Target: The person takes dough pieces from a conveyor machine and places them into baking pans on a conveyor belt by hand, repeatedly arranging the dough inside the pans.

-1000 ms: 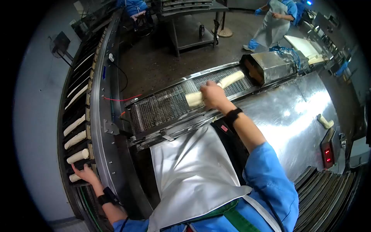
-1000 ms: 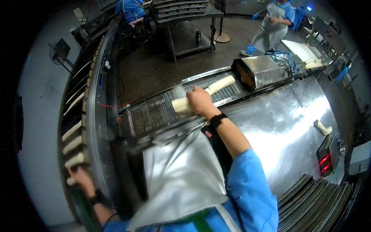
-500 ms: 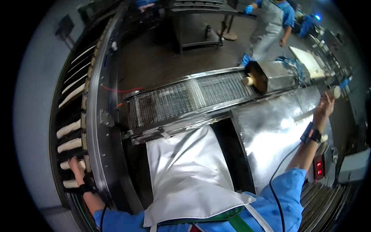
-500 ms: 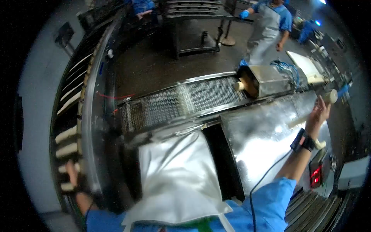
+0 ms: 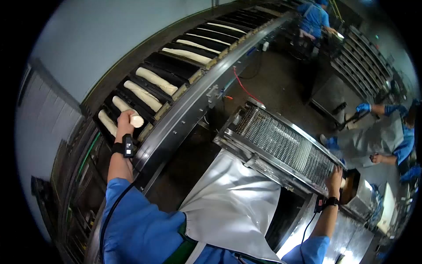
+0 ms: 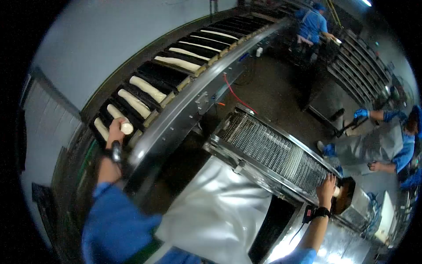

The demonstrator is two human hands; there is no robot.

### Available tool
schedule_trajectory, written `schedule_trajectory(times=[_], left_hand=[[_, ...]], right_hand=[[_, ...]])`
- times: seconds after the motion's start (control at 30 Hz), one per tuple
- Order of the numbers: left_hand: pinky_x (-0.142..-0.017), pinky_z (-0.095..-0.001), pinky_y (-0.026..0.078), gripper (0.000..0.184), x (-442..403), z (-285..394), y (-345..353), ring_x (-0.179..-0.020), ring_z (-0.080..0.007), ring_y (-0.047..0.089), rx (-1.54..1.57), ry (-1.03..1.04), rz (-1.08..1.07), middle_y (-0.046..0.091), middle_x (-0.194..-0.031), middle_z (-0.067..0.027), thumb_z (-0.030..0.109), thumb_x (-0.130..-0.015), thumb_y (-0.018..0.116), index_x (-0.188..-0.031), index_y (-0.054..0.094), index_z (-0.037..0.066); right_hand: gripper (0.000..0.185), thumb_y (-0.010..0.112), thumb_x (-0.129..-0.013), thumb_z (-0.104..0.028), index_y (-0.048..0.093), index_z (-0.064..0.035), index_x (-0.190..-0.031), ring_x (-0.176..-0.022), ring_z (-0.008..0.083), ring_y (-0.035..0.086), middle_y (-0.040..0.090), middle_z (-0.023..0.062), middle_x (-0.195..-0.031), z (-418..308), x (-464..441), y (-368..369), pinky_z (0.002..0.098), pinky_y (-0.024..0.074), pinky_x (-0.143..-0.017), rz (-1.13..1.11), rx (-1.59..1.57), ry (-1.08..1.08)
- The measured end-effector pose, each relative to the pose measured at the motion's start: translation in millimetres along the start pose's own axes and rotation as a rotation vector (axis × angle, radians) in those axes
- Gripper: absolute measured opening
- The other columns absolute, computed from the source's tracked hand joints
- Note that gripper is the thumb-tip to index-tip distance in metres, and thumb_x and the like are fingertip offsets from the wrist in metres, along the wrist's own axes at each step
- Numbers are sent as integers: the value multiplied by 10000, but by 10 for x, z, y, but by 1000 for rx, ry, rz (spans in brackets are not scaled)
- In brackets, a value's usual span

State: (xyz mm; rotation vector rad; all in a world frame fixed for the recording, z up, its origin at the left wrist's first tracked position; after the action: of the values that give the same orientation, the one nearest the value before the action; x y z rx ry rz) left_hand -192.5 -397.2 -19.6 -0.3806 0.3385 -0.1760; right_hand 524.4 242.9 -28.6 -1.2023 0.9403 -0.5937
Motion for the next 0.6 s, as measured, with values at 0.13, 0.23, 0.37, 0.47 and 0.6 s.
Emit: schedule_trajectory(times=[0.13, 0.23, 0.37, 0.47, 0.6], left_hand=[[-931, -348, 410, 853, 98, 49, -38, -1141, -302, 487, 174, -403, 349, 418, -1371, -195, -81, -753, 522, -1499, 117, 1], [-956, -322, 389, 760, 245, 227, -109, -1214, -298, 458, 201, -485, 347, 373, -1434, -211, -105, -810, 468, -1496, 159, 5], [-953, -299, 390, 659, -83, 237, -288, -1207, -284, 487, 28, -294, 380, 415, -1417, -219, -91, -847, 450, -1471, 263, 5], [-932, -343, 421, 657, -200, -11, -382, -1158, -294, 517, -102, -435, 367, 486, -1332, -212, -32, -841, 503, -1460, 291, 22], [-871, -409, 448, 659, -431, -528, -567, -1089, -352, 534, -38, -546, 322, 505, -1281, -234, 19, -845, 489, -1461, 258, 24]], right_hand=[[270, 559, -802, -92, 564, -47, -1068, -1134, 340, 528, 560, 179, -1192, 53, 166, 117, 509, 470, -889, -316, 44, 173], [272, 611, -772, -149, 599, -90, -1037, -1227, 354, 458, 512, 160, -1277, 38, 224, -10, 560, 415, -937, -260, 214, 140], [347, 690, -682, -144, 614, -45, -1006, -1100, 379, 539, 577, 189, -1139, -141, 347, -178, 473, 462, -901, -276, 249, 223], [440, 754, -629, -167, 614, -28, -1023, -983, 373, 595, 606, 202, -1046, -151, 196, -260, 443, 497, -828, -238, 17, 183], [178, 660, -769, -94, 611, -14, -919, -712, 165, 588, 618, 9, -802, -937, -274, -1272, 339, 499, -646, -142, -903, 181]])
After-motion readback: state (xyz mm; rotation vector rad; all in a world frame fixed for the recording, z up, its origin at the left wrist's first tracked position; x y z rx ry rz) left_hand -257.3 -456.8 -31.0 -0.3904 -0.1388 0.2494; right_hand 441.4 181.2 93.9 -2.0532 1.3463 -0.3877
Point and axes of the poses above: each hand's wrist, its own x-axis away from the middle knuckle, its own y-axis out of the palm, z = x × y, the point moved 6 cm from there along -x, towards the middle knuckle
